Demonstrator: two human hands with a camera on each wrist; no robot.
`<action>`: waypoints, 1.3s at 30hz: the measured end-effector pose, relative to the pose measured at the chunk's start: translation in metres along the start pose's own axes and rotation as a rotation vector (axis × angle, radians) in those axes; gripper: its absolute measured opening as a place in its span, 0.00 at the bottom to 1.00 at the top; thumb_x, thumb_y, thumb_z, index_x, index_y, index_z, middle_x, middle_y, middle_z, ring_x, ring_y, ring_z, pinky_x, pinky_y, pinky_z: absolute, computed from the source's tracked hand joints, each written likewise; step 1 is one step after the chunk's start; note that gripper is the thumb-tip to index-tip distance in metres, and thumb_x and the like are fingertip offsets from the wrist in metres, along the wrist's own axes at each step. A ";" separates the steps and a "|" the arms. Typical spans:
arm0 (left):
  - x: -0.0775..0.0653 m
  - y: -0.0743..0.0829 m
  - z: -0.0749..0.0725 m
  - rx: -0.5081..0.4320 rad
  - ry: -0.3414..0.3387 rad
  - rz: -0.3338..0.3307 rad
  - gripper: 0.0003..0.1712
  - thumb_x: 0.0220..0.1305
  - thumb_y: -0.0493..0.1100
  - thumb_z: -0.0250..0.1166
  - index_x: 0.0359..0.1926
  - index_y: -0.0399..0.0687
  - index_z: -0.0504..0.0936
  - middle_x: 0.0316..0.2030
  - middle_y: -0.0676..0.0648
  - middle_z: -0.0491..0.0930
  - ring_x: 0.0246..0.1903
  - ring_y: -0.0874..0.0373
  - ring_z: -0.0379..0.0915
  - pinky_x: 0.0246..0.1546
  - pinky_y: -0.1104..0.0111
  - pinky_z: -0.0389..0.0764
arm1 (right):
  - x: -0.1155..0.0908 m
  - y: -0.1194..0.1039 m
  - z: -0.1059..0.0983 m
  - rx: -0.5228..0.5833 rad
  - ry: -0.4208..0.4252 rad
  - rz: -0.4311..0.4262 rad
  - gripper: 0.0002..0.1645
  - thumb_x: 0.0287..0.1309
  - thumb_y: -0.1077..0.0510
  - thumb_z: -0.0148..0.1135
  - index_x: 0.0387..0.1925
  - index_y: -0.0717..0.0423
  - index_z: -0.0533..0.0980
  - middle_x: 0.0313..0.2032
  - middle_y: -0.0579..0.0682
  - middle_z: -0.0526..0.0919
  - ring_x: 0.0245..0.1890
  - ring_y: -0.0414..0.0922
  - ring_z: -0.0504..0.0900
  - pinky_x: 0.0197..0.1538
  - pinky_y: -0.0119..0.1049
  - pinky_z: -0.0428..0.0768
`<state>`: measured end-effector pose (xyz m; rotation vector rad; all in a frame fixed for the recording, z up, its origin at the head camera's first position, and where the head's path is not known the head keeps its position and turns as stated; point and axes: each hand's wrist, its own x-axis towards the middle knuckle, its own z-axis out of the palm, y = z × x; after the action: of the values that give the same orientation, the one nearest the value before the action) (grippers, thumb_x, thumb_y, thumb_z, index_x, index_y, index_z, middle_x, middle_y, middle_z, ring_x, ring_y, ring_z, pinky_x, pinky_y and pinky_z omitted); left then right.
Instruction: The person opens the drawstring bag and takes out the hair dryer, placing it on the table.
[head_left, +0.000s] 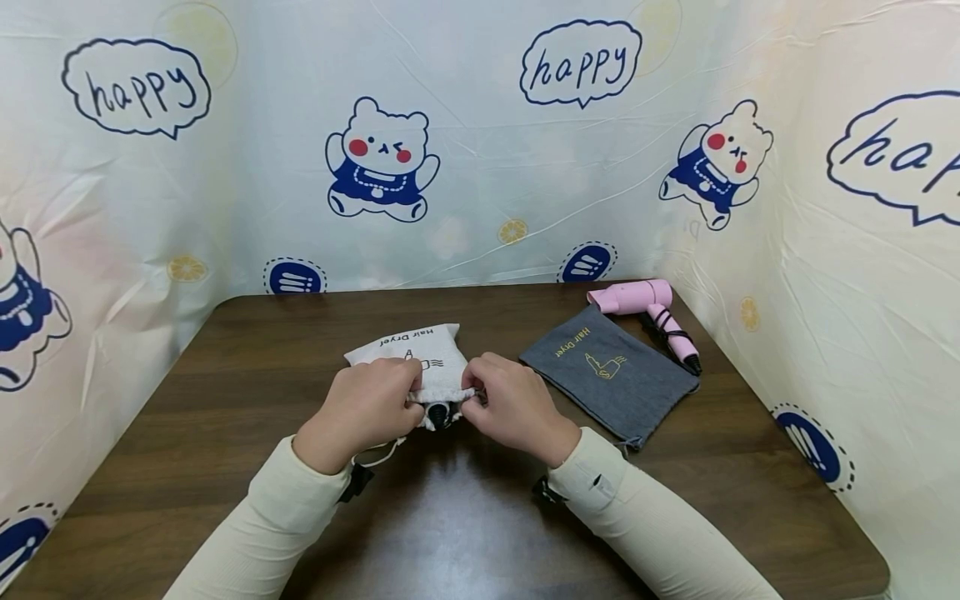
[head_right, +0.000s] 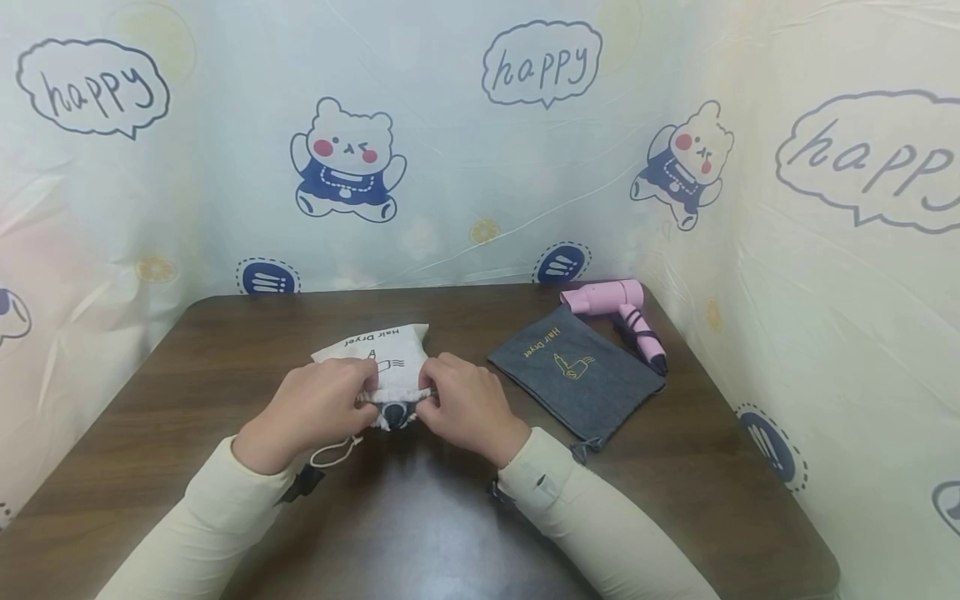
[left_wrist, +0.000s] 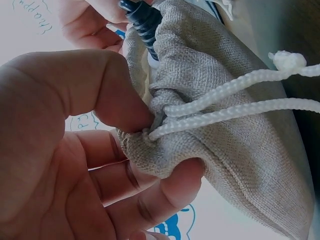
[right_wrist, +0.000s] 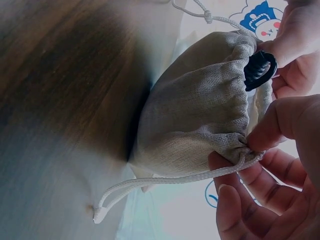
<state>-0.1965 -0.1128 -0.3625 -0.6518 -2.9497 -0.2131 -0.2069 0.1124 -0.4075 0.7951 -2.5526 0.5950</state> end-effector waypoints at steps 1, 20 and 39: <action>0.000 0.000 0.000 0.000 0.001 0.001 0.07 0.51 0.43 0.67 0.27 0.55 0.75 0.22 0.56 0.74 0.19 0.57 0.68 0.16 0.60 0.65 | 0.000 0.000 0.000 -0.002 -0.001 0.001 0.09 0.50 0.58 0.68 0.34 0.43 0.78 0.28 0.36 0.71 0.24 0.34 0.69 0.26 0.31 0.68; 0.001 -0.002 0.002 0.004 0.003 0.006 0.06 0.53 0.40 0.66 0.28 0.55 0.76 0.24 0.56 0.75 0.20 0.57 0.68 0.17 0.60 0.66 | 0.001 0.004 0.001 -0.013 -0.006 0.005 0.09 0.52 0.59 0.67 0.34 0.42 0.77 0.28 0.36 0.72 0.24 0.35 0.70 0.26 0.31 0.69; 0.000 -0.005 0.000 0.022 -0.012 0.003 0.08 0.56 0.36 0.63 0.28 0.56 0.77 0.25 0.57 0.75 0.21 0.57 0.68 0.17 0.60 0.66 | 0.001 0.005 0.000 -0.033 0.013 0.000 0.10 0.52 0.62 0.65 0.32 0.42 0.78 0.28 0.35 0.75 0.24 0.35 0.71 0.27 0.32 0.70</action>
<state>-0.1987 -0.1169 -0.3629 -0.6573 -2.9584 -0.1773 -0.2111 0.1161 -0.4081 0.7770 -2.5441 0.5553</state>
